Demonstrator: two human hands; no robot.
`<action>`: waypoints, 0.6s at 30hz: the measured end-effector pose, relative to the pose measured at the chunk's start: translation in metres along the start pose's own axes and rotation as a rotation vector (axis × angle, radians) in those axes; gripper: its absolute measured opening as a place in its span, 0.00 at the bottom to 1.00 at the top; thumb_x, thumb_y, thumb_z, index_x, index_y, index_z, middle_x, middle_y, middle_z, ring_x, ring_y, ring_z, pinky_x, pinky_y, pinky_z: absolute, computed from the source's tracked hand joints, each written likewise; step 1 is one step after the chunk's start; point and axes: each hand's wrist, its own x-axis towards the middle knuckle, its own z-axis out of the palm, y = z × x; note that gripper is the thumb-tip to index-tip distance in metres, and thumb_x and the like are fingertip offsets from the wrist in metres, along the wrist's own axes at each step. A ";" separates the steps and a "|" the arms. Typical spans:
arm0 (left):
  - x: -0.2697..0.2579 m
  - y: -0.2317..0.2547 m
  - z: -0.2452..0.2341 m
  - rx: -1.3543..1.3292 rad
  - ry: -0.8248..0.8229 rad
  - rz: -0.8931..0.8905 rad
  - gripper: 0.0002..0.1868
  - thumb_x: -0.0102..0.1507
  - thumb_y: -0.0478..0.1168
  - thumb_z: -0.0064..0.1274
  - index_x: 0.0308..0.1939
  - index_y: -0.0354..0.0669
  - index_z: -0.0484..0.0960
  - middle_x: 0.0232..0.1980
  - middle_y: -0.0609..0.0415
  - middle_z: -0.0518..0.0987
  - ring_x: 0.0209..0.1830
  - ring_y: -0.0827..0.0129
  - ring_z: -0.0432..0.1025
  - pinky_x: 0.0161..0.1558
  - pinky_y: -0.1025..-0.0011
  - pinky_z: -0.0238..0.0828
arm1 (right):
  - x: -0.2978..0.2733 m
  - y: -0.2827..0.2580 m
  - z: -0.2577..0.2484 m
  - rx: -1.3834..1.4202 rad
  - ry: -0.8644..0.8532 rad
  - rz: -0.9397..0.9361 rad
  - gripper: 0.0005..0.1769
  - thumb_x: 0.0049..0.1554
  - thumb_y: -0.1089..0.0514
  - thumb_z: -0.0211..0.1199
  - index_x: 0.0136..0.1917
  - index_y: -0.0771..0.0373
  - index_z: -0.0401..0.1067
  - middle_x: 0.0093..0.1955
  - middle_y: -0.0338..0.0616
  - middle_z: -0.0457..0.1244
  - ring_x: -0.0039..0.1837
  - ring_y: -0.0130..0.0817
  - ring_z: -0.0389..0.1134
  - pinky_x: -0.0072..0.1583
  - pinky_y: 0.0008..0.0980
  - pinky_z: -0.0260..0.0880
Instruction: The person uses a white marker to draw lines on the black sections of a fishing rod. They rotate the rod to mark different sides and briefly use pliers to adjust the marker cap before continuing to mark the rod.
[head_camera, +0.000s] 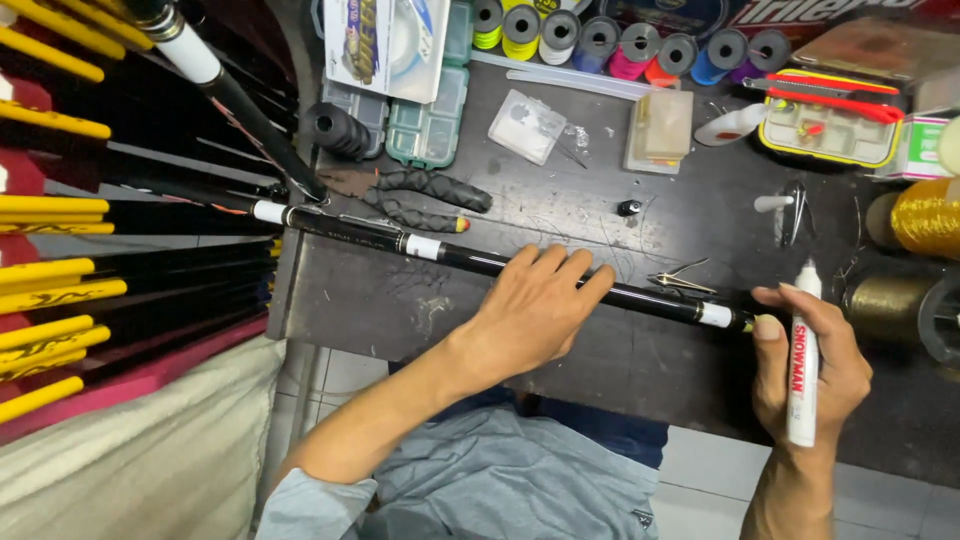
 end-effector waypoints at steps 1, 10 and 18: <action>0.000 0.000 0.000 0.001 0.002 -0.007 0.26 0.37 0.31 0.57 0.39 0.42 0.69 0.32 0.55 0.67 0.27 0.64 0.63 0.27 0.69 0.56 | 0.000 0.001 0.001 0.002 -0.006 -0.004 0.14 0.59 0.64 0.52 0.55 0.78 0.62 0.48 0.60 0.61 0.51 0.44 0.63 0.60 0.35 0.61; 0.005 0.001 -0.008 -0.079 0.126 0.022 0.08 0.48 0.37 0.46 0.30 0.42 0.68 0.25 0.54 0.67 0.19 0.66 0.59 0.24 0.70 0.51 | -0.007 0.001 0.001 0.012 0.033 0.024 0.15 0.61 0.61 0.50 0.55 0.78 0.62 0.47 0.60 0.61 0.50 0.44 0.65 0.57 0.34 0.63; -0.001 0.001 0.002 -0.035 0.140 0.020 0.20 0.44 0.24 0.48 0.38 0.42 0.70 0.30 0.55 0.67 0.26 0.65 0.60 0.28 0.70 0.52 | -0.010 -0.001 0.001 -0.003 0.051 0.076 0.17 0.62 0.57 0.48 0.55 0.76 0.62 0.45 0.57 0.62 0.49 0.41 0.65 0.56 0.31 0.63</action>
